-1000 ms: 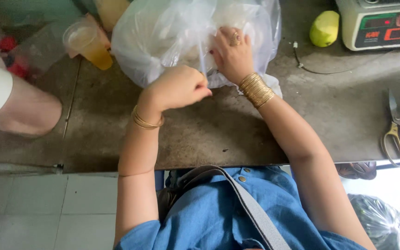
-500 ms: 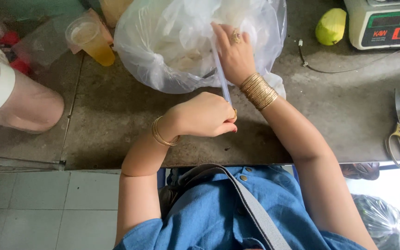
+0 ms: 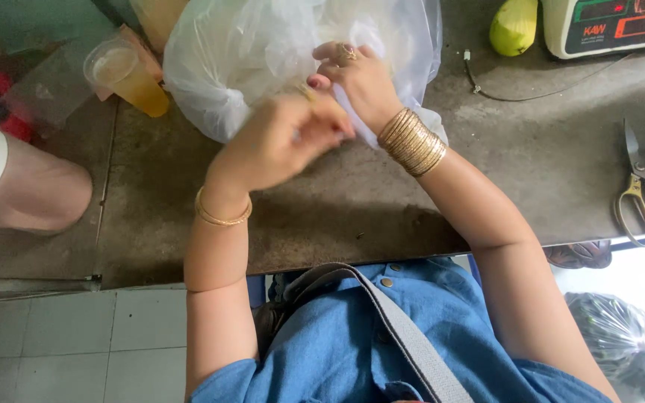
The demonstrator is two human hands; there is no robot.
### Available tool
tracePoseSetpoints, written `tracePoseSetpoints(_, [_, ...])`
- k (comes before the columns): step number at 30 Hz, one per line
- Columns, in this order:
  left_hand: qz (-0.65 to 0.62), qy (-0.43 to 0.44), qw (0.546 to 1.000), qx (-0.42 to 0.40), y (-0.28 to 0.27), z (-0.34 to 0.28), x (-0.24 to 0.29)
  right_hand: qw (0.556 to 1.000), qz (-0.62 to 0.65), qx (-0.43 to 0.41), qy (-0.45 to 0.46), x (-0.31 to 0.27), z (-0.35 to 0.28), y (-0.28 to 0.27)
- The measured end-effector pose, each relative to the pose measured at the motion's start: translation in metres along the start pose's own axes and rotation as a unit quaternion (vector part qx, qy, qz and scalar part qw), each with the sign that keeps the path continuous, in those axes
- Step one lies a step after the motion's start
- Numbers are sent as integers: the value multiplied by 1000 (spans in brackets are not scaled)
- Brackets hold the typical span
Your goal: Packing and arranging dried food items inside a large plastic bag on a counter near a scale
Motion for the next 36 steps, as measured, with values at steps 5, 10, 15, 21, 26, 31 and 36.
tracePoseSetpoints(5, [189,-95,960,184,-37,-11,-44,993,-43,-109,19,-23,3,-14])
tracePoseSetpoints(10, [232,-201,942,138,-43,-15,-100,973,-99,-210,9,-42,-3,-9])
tracePoseSetpoints(15, [212,-292,920,152,-38,-17,-138,977,-89,-192,-6,-55,-13,-21])
tracePoseSetpoints(21, [215,-285,914,191,-48,-23,-161,936,-134,-324,40,-79,-18,-38])
tracePoseSetpoints(26, [255,-269,914,165,-49,-23,-150,951,-224,-210,-39,-93,-24,-55])
tracePoseSetpoints(31, [282,-273,906,161,-49,-25,-156,948,-246,-197,-54,-103,-31,-65])
tracePoseSetpoints(36, [279,-288,905,144,-46,-23,-148,943,-249,-205,-80,-122,-37,-79])
Point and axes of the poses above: each hand's wrist, its own z-axis towards the middle knuckle, its own y-axis out of the palm, x = y × z, the point moved 3 cm from there along z, towards the middle knuckle, and after that the axes turned 10 degrees about -z, right-handed, at the moved point
